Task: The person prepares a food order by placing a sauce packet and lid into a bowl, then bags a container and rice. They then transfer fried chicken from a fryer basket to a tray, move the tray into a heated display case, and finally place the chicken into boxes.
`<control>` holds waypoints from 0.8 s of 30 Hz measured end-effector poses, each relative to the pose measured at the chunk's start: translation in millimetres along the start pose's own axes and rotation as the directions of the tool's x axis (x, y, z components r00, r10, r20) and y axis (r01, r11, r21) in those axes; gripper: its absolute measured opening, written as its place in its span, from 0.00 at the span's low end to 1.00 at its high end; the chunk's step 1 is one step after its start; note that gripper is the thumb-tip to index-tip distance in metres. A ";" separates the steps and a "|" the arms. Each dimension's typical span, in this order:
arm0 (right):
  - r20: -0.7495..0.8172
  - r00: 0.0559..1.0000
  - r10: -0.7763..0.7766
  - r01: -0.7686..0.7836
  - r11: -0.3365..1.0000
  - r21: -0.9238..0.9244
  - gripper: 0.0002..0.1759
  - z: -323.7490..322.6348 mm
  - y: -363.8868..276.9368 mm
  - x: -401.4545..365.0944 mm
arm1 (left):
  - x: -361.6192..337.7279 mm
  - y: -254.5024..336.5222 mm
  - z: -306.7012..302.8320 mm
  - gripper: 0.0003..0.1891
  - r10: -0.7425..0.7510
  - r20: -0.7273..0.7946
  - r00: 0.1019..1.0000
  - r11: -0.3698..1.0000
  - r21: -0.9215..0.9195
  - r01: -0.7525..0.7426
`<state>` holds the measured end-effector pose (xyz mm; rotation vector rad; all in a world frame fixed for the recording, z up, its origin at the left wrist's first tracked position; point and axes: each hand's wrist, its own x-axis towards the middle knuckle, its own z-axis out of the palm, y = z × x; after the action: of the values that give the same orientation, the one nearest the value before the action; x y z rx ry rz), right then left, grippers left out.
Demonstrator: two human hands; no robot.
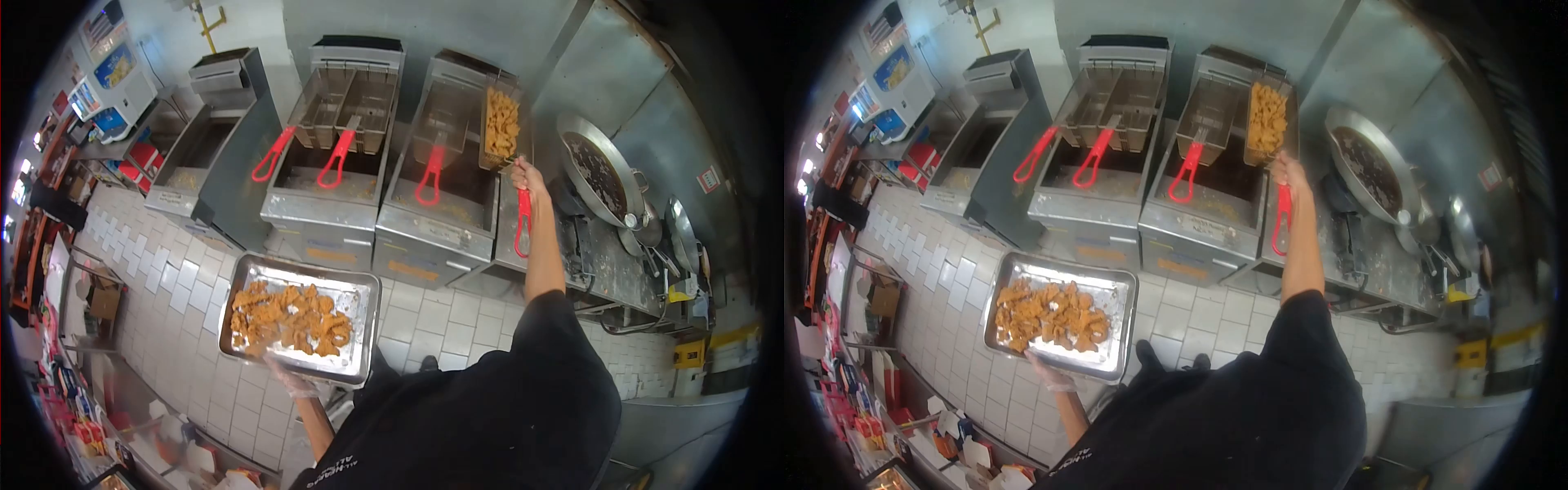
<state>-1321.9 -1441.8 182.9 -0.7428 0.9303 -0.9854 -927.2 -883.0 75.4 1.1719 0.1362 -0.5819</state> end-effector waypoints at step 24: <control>0.144 0.986 0.083 0.041 0.720 -0.693 0.11 -148.6 -36.1 -376.5 | -233.7 -302.3 207.5 0.40 -0.394 0.351 0.849 0.902 -0.029 0.431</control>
<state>-1562.9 -1125.1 265.2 -1.4281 1.1691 -0.5105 -1315.4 -1063.8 0.2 0.9225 0.1244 -1.1387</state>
